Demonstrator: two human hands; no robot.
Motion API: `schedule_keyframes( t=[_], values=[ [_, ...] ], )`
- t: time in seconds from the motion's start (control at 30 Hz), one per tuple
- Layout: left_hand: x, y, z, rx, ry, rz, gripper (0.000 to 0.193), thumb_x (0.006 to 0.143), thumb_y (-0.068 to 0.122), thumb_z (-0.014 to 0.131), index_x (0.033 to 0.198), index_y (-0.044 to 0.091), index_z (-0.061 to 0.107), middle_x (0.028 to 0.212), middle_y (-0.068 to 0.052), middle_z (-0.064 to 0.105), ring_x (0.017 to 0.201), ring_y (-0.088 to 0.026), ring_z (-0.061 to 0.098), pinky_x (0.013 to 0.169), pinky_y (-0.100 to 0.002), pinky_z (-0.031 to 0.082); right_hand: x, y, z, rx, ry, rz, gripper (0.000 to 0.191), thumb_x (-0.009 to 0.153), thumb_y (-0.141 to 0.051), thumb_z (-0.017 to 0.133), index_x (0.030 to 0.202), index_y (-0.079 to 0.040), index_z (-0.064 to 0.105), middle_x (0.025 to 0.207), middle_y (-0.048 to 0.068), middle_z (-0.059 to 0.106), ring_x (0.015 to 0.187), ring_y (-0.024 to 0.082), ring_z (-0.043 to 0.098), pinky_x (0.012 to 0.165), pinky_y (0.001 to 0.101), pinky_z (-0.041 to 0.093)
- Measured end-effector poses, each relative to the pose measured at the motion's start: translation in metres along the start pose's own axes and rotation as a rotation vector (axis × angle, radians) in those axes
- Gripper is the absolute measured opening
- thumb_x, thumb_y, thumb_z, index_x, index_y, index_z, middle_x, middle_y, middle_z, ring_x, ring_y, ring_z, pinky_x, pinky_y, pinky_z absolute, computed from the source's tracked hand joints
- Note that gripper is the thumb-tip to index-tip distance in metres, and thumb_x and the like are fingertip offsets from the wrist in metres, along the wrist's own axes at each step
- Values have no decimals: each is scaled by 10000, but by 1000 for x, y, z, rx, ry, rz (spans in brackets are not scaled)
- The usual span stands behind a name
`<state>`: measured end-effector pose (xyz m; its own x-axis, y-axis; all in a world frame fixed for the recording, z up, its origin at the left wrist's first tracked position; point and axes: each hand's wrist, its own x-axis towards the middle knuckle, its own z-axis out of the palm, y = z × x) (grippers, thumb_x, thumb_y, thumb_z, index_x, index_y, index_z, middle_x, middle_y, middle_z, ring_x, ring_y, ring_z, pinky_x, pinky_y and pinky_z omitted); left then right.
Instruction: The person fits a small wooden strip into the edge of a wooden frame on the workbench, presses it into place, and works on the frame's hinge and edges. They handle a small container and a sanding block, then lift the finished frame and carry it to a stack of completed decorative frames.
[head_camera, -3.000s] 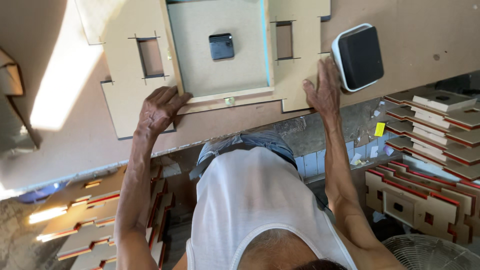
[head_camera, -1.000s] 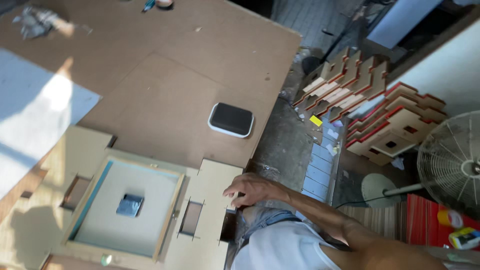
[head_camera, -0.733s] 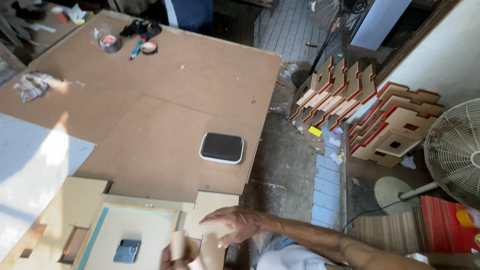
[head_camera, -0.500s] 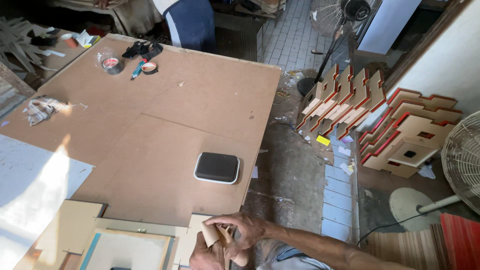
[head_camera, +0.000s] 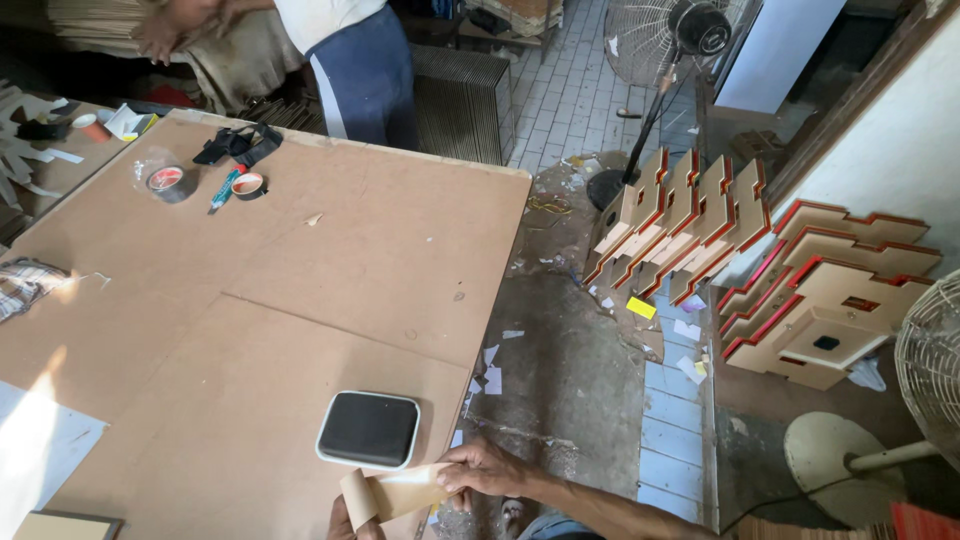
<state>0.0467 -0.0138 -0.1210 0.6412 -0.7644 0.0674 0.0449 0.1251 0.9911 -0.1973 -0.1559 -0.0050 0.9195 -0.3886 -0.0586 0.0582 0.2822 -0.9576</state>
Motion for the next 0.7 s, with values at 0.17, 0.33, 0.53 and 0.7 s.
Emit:
schedule_keyframes(
  t=[0.17,0.33,0.53,0.7],
  values=[
    [39,7,-22,-84,-24,-56,375,953,187,546,1288,20,574,1069,-202,712,929,-268,731,781,-428,589,-3,1,-24,-87,-22,-19,289,1061,-130,622,1165,134,677,886,136,725,730,157,725,643,279,614],
    [60,27,-37,-138,-66,-53,466,935,164,529,1371,3,503,1196,-228,682,1034,-296,712,834,-467,577,-3,-1,-24,-42,38,9,296,1032,-108,613,1215,118,667,871,135,721,704,151,715,603,262,593],
    [65,15,-45,-440,12,-270,482,988,267,516,1379,-15,503,1275,-219,654,1101,-315,677,882,-535,569,22,-5,-48,126,283,8,272,933,-58,600,1119,108,707,780,149,726,541,150,679,470,245,558],
    [50,52,-71,-414,34,-321,454,1050,359,523,1314,-9,545,1088,-266,670,959,-334,700,805,-543,616,20,-51,-103,-33,707,-130,256,894,-96,623,1068,44,750,693,152,728,505,146,650,457,265,530]
  ],
)
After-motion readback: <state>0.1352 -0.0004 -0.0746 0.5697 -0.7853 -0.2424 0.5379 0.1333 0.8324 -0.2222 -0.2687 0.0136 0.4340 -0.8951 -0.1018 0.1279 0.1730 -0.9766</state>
